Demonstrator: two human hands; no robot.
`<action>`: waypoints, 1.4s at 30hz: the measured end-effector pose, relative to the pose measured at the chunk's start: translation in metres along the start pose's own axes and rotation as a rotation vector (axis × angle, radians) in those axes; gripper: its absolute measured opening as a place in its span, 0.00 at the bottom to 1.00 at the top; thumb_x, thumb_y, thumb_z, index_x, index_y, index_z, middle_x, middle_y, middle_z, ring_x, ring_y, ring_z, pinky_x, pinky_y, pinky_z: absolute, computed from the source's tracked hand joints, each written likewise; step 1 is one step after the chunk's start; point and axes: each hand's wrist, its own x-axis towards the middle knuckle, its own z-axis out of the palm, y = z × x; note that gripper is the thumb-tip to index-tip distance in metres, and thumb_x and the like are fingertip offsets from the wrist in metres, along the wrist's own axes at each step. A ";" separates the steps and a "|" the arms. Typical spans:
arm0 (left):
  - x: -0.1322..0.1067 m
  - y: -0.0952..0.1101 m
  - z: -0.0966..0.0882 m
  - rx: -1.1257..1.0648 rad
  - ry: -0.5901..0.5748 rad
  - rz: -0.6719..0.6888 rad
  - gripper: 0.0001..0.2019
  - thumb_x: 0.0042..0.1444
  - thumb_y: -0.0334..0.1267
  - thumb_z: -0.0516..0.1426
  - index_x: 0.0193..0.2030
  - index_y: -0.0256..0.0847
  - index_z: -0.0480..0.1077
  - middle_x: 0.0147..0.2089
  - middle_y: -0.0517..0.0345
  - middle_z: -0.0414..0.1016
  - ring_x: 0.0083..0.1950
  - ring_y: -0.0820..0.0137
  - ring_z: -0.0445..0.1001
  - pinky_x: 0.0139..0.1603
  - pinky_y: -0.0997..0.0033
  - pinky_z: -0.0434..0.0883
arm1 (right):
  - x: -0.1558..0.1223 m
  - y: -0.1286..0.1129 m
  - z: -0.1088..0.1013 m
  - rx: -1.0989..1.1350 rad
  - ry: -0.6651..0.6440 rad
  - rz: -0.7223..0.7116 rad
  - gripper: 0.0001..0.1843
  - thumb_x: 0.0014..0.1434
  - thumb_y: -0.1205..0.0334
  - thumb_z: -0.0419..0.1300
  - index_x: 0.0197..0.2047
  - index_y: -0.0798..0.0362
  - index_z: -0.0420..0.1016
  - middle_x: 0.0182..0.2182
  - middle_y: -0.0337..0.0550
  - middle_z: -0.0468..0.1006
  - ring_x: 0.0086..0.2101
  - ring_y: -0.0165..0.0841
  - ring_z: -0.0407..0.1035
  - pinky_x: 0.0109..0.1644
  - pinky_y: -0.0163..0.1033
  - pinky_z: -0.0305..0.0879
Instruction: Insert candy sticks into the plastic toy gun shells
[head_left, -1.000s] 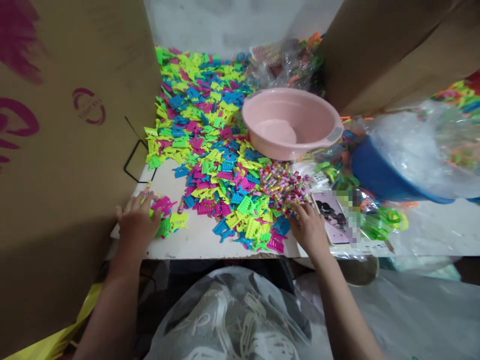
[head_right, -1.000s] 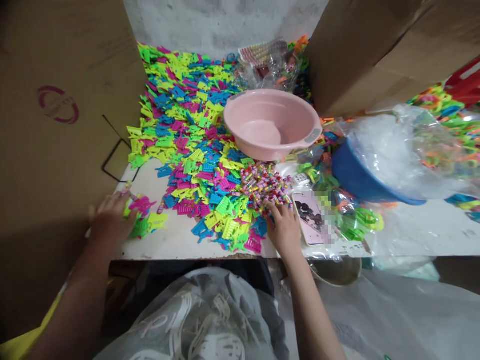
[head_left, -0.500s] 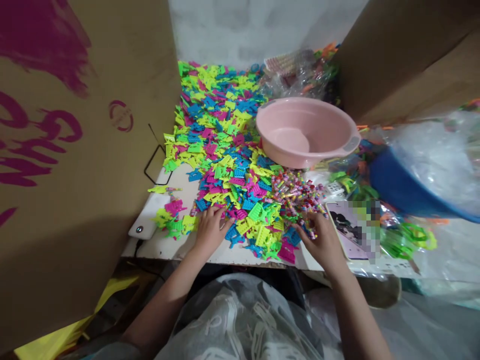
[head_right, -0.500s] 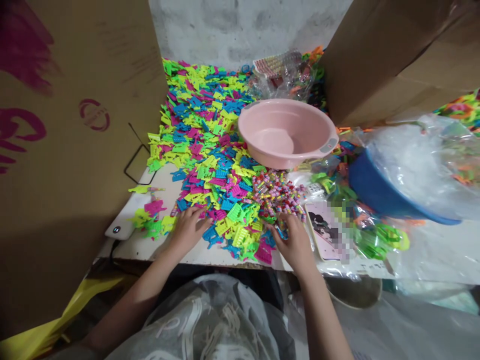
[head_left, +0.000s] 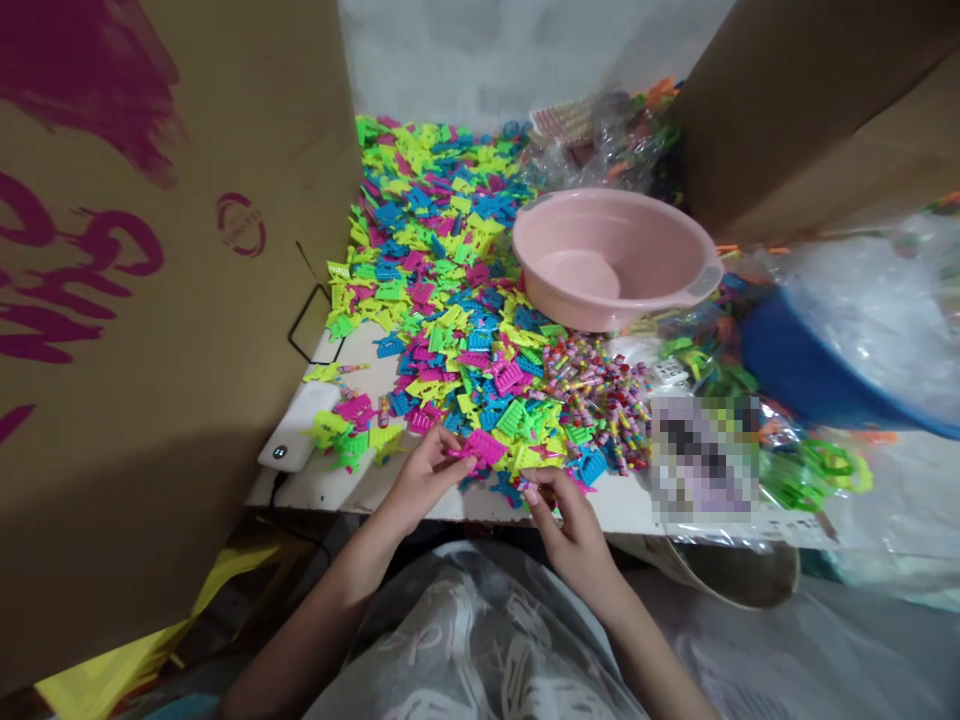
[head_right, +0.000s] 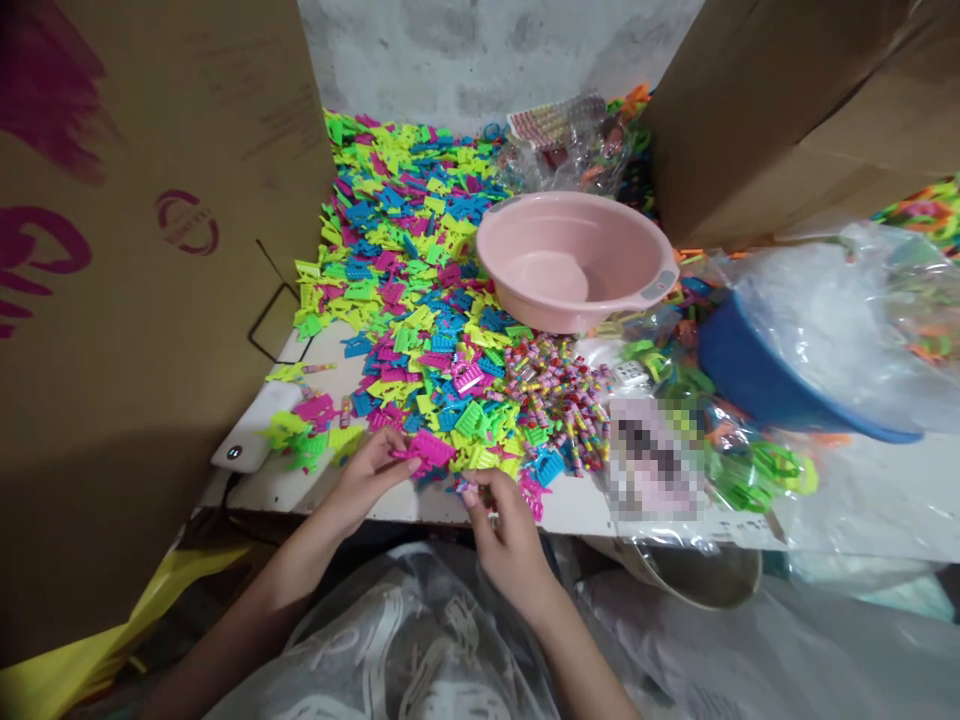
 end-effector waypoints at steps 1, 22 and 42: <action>-0.008 0.008 0.001 -0.129 -0.014 -0.059 0.12 0.51 0.42 0.63 0.34 0.41 0.64 0.31 0.64 0.72 0.32 0.72 0.74 0.34 0.74 0.72 | 0.000 -0.005 0.000 -0.021 0.003 -0.023 0.09 0.68 0.58 0.54 0.45 0.52 0.73 0.36 0.44 0.78 0.36 0.34 0.74 0.40 0.38 0.72; -0.040 0.054 0.006 -0.517 -0.353 -0.395 0.17 0.46 0.45 0.70 0.37 0.37 0.72 0.29 0.60 0.76 0.25 0.75 0.73 0.24 0.77 0.69 | 0.006 -0.035 -0.017 0.497 -0.296 0.166 0.17 0.66 0.46 0.58 0.39 0.52 0.73 0.27 0.38 0.74 0.28 0.31 0.71 0.33 0.35 0.69; -0.049 0.048 0.008 -0.091 -0.334 -0.178 0.12 0.58 0.46 0.59 0.39 0.41 0.63 0.29 0.65 0.69 0.23 0.77 0.69 0.26 0.76 0.69 | -0.001 -0.038 -0.019 0.113 -0.353 -0.013 0.07 0.69 0.63 0.50 0.36 0.49 0.62 0.28 0.37 0.70 0.29 0.31 0.65 0.33 0.34 0.61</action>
